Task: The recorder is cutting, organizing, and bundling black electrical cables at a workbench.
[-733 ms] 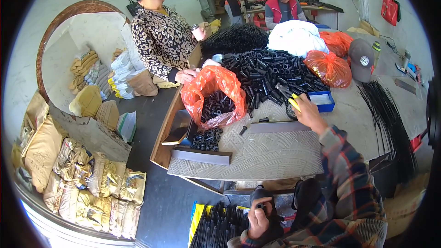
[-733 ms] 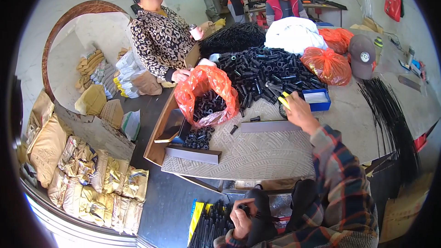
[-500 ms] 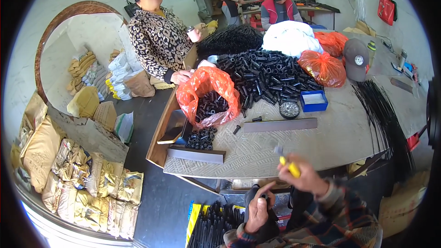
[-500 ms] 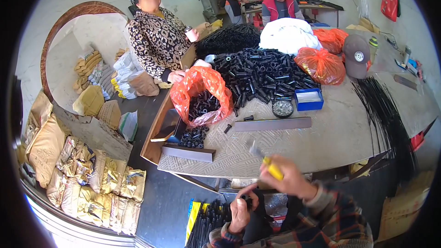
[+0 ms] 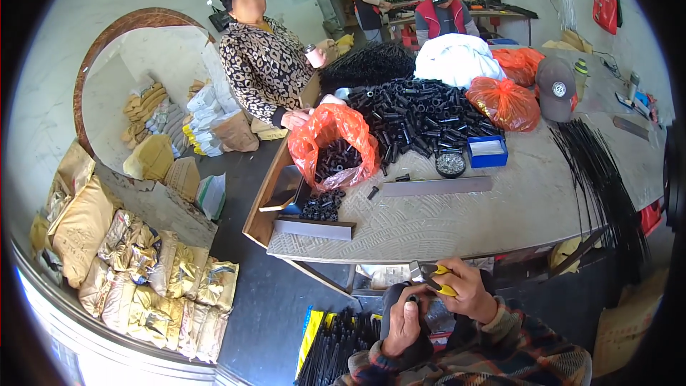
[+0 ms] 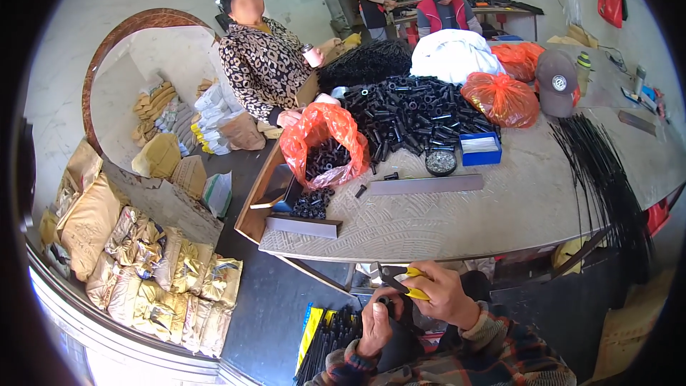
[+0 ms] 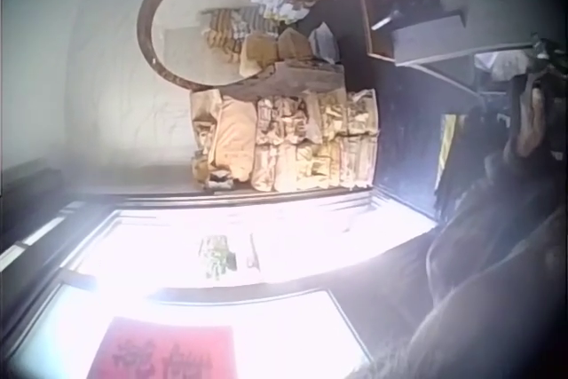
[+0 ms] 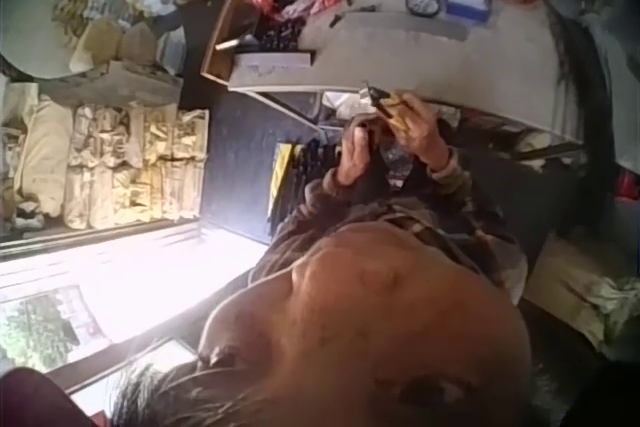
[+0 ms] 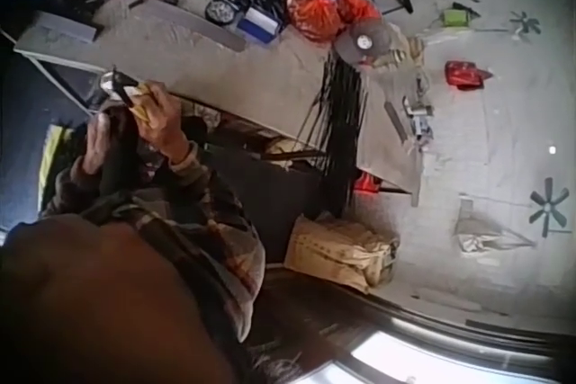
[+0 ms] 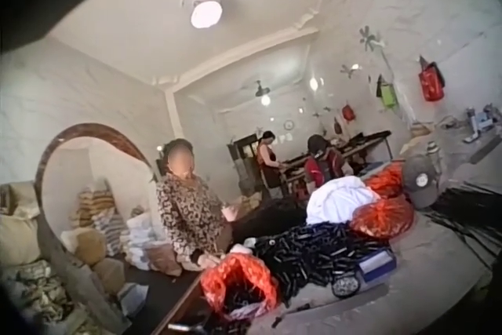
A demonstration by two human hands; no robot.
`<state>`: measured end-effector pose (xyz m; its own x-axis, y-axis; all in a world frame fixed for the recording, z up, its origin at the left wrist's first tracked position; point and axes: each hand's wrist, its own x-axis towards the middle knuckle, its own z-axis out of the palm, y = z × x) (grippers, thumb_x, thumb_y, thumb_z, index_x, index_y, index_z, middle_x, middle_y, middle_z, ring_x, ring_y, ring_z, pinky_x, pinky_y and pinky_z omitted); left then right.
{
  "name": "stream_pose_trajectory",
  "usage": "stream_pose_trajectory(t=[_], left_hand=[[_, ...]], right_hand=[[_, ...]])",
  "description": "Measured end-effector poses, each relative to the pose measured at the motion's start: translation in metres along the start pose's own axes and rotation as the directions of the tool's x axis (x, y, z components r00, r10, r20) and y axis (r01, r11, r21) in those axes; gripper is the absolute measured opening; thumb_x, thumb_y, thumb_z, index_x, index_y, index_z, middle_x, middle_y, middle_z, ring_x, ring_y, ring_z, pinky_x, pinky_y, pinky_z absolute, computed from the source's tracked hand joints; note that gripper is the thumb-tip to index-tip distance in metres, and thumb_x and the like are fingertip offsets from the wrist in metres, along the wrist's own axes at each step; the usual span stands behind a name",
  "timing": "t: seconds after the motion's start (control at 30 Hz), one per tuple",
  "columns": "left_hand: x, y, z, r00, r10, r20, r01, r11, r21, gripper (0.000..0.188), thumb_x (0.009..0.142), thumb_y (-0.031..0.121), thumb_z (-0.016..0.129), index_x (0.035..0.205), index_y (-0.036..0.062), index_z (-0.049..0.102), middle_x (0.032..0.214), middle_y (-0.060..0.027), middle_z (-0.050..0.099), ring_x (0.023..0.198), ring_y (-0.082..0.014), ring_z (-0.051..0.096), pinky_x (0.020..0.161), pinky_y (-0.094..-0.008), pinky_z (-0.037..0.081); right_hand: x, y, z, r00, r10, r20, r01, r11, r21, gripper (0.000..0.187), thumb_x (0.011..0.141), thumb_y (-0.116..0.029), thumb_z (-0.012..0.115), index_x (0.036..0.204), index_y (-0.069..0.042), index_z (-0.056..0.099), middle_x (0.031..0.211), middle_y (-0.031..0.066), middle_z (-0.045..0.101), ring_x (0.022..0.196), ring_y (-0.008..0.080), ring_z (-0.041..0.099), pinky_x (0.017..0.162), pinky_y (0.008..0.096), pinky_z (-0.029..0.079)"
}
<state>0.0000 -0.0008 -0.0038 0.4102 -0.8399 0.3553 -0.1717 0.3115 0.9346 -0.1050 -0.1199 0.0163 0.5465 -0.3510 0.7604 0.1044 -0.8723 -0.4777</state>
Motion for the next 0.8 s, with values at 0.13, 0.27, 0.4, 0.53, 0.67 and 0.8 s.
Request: stream_pose_trajectory(t=[0.13, 0.27, 0.4, 0.53, 0.67, 0.8], left_hand=[[0.000, 0.003, 0.002, 1.000, 0.005, 0.020, -0.006, 1.000, 0.023, 0.049, 0.094, 0.042, 0.029, 0.105, -0.0003, 0.050, 0.066, -0.0021, 0.045, 0.060, -0.0093, 0.040, 0.054, -0.0235, 0.033], [-0.008, 0.004, 0.009, 1.000, -0.002, 0.020, 0.002, 1.000, 0.007, 0.049, 0.094, 0.042, 0.029, 0.105, -0.0004, 0.050, 0.064, -0.0022, 0.044, 0.059, -0.0093, 0.040, 0.053, -0.0238, 0.033], [-0.016, 0.012, 0.015, 1.000, 0.016, 0.026, -0.016, 0.999, 0.035, 0.050, 0.094, 0.043, 0.029, 0.105, -0.0010, 0.050, 0.064, -0.0019, 0.045, 0.059, -0.0095, 0.040, 0.054, -0.0238, 0.033], [-0.015, 0.000, 0.017, 0.999, 0.020, -0.033, -0.018, 0.999, 0.041, 0.053, 0.094, 0.045, 0.024, 0.101, -0.0004, 0.052, 0.064, -0.0022, 0.045, 0.057, -0.0094, 0.040, 0.053, -0.0240, 0.034], [-0.009, 0.004, 0.007, 0.991, 0.035, -0.128, -0.038, 0.999, -0.018, 0.046, 0.094, 0.038, 0.027, 0.095, -0.0007, 0.053, 0.064, -0.0013, 0.042, 0.054, -0.0075, 0.035, 0.048, -0.0231, 0.026], [-0.007, 0.001, 0.008, 0.990, 0.020, -0.143, -0.019, 1.000, 0.005, 0.062, 0.091, 0.054, 0.021, 0.097, -0.0005, 0.052, 0.060, -0.0022, 0.044, 0.051, -0.0085, 0.039, 0.049, -0.0226, 0.030]], right_hand=[[-0.006, -0.003, -0.004, 1.000, 0.029, 0.009, -0.029, 1.000, -0.004, 0.023, 0.064, -0.002, 0.067, 0.086, -0.003, 0.061, 0.094, 0.0137, 0.057, 0.075, 0.0262, 0.061, 0.063, 0.0300, 0.050], [-0.011, -0.012, -0.014, 0.999, 0.044, 0.024, -0.044, 0.999, 0.002, 0.022, 0.064, -0.003, 0.068, 0.085, -0.003, 0.061, 0.094, 0.0136, 0.058, 0.075, 0.0261, 0.061, 0.063, 0.0300, 0.050], [-0.017, -0.020, -0.020, 0.997, 0.072, 0.039, -0.073, 0.997, 0.015, 0.021, 0.066, -0.004, 0.069, 0.085, -0.002, 0.060, 0.092, 0.0130, 0.058, 0.074, 0.0259, 0.060, 0.063, 0.0300, 0.050], [-0.025, -0.014, -0.009, 0.971, 0.241, -0.008, -0.232, 0.944, 0.232, 0.008, 0.073, -0.003, 0.065, 0.079, 0.001, 0.059, 0.091, 0.0140, 0.059, 0.074, 0.0233, 0.060, 0.065, 0.0292, 0.047], [-0.022, -0.021, 0.011, 0.914, 0.404, 0.045, -0.337, 0.691, 0.639, 0.007, 0.078, -0.006, 0.064, 0.081, -0.001, 0.061, 0.086, 0.0101, 0.060, 0.077, 0.0172, 0.058, 0.071, 0.0290, 0.045], [-0.019, -0.016, 0.020, 0.955, 0.291, -0.049, -0.187, 0.724, 0.664, 0.008, 0.075, -0.002, 0.066, 0.082, -0.001, 0.062, 0.092, 0.0108, 0.055, 0.079, 0.0165, 0.053, 0.071, 0.0273, 0.043]])
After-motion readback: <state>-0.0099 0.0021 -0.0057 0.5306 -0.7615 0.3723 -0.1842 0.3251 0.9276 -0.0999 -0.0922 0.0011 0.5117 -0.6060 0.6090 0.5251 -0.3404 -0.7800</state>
